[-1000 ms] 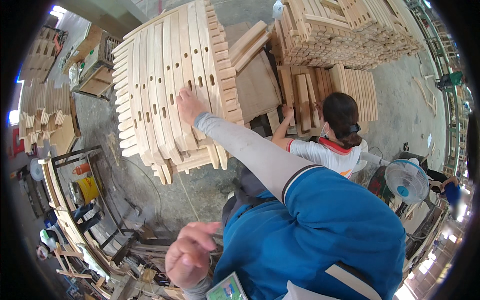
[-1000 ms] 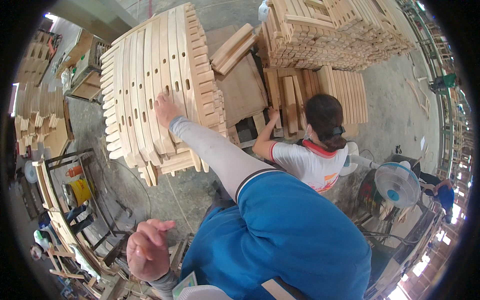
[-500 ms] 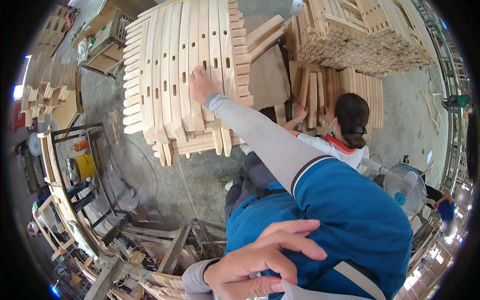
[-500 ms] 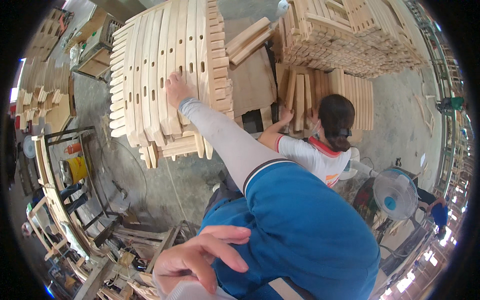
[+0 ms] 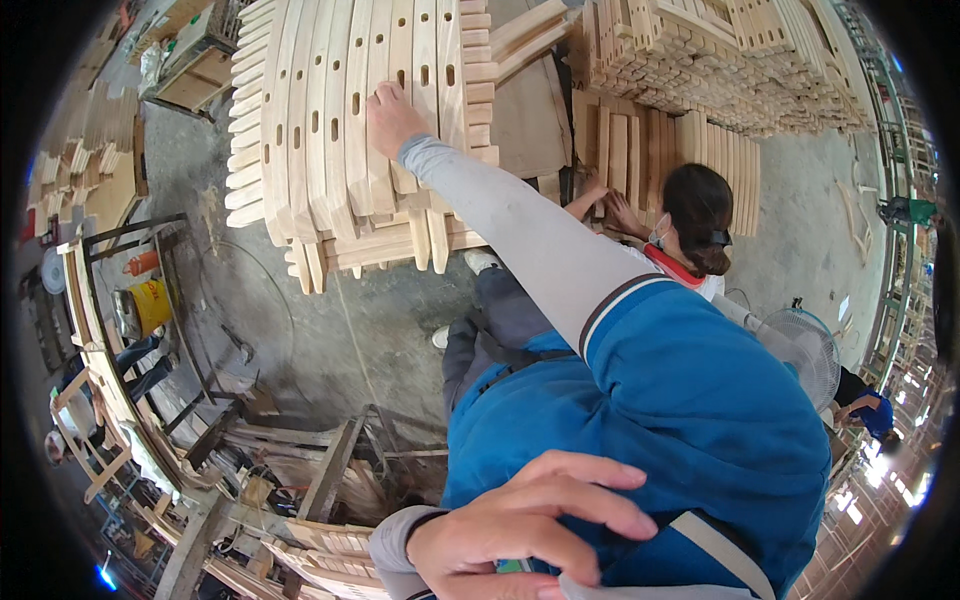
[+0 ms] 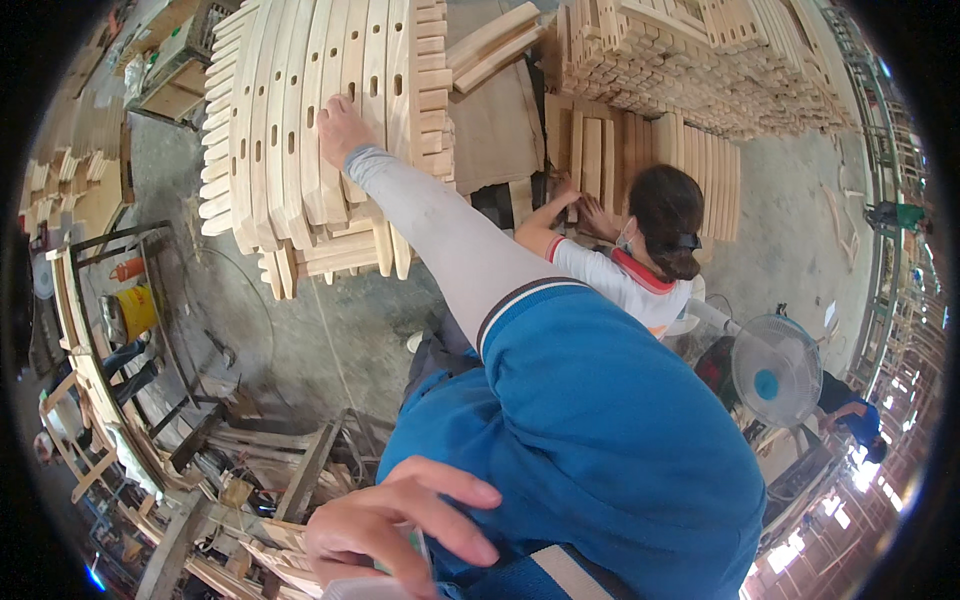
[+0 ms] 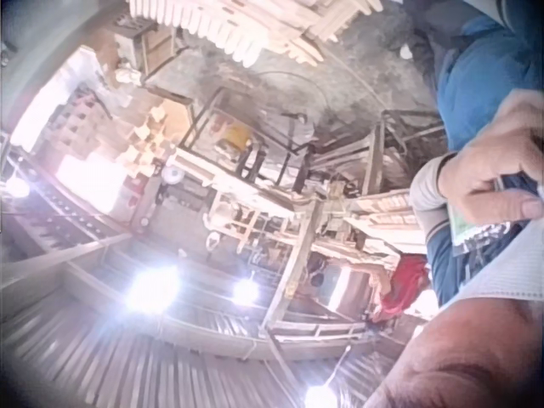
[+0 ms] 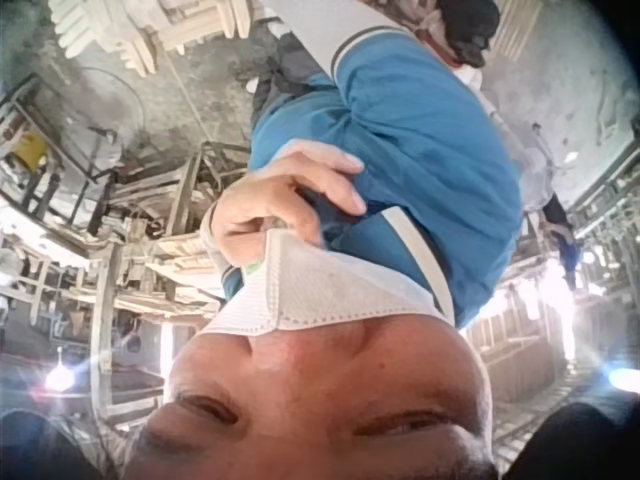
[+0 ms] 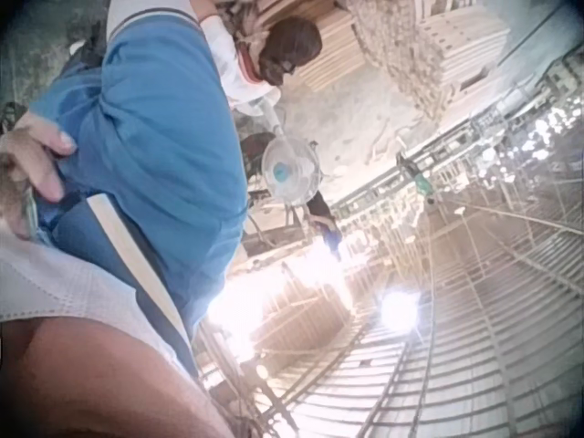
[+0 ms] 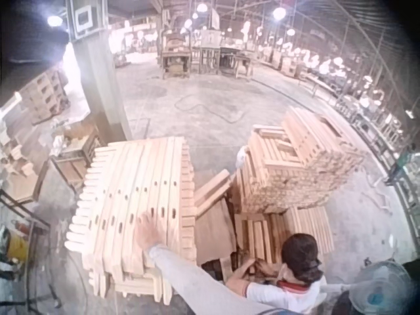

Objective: The person applies a white liquid to the slots of stacked wooden slats using a small brush and a green container. The person repeatedly dips the brush into the container and applies the liquid to each slot, then stacks the treated slats on a pile.

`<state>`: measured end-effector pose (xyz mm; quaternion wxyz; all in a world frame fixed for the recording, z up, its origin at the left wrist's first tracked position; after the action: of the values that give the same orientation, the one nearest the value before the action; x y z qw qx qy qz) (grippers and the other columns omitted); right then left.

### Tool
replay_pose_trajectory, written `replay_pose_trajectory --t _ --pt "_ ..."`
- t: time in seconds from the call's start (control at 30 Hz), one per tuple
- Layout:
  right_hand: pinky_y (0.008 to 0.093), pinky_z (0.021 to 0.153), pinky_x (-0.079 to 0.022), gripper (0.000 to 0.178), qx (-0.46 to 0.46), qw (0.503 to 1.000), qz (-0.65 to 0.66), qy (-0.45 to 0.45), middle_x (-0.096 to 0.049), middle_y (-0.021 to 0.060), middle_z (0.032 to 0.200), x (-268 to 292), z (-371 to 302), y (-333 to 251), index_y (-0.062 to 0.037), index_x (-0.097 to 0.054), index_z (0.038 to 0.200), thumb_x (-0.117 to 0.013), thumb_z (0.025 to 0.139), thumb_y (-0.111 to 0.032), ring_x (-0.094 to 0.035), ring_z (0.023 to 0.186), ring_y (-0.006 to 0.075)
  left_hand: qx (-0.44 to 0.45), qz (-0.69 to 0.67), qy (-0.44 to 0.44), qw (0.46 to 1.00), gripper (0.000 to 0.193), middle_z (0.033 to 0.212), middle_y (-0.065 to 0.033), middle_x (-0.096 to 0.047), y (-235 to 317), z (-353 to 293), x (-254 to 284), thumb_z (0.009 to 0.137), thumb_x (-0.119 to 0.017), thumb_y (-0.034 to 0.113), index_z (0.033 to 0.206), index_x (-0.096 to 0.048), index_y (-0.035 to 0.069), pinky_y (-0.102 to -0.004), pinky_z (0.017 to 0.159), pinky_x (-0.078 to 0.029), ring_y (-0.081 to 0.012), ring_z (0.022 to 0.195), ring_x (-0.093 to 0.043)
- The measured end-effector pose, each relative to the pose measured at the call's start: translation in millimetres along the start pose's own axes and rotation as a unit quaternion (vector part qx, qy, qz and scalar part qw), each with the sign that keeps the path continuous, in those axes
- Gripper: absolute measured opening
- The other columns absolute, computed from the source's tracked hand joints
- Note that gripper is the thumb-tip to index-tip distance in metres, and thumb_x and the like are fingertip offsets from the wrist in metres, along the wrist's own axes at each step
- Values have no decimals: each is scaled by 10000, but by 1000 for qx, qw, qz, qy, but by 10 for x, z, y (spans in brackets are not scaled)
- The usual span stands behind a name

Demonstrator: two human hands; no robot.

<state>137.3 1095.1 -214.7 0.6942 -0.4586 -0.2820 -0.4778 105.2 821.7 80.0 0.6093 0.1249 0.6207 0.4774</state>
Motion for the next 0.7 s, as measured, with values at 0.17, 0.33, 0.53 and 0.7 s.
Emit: replay_pose_trajectory --t 0.17,0.33,0.53,0.7 --pt "361 929 -320 197 -9 1000 5 19 -497 193 946 -16 9 35 23 -557 826 -458 725 -113 -415 1012 316 -75 -18 53 996 197 971 -256 -556 -4 -74 28 842 -500 175 825 -577 -6 -470 899 -325 -353 981 -488" --pt "362 926 -329 210 -15 1000 -17 11 -503 201 962 -32 -17 48 29 -560 851 -444 748 -111 -419 1027 318 -40 -84 247 965 131 849 -185 -589 -120 -309 328 813 -529 128 780 -565 6 -481 845 -385 -335 944 -516" --pt "378 944 -331 230 -20 999 41 2 -478 225 1001 -69 -6 61 64 -544 875 -437 721 -69 -407 1053 351 -79 -111 458 878 212 552 -43 -438 -191 -861 954 776 -525 20 615 -399 75 -323 568 -411 -148 541 -420" --pt "408 942 -343 244 -41 997 59 -42 -482 223 1063 -160 6 76 53 -549 904 -438 721 -64 -408 1078 354 -43 -87 598 796 281 561 6 -335 -524 -1704 1293 749 -474 -111 625 -327 95 -225 450 -286 -73 479 -288"
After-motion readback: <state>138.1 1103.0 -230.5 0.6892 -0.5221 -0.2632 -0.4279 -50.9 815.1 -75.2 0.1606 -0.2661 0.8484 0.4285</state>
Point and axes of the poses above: each hand's wrist, its own z-axis towards the middle knuckle, its own x-axis out of the back of the hand, y = z × x, the point moved 10 cm from there along z, towards the middle knuckle
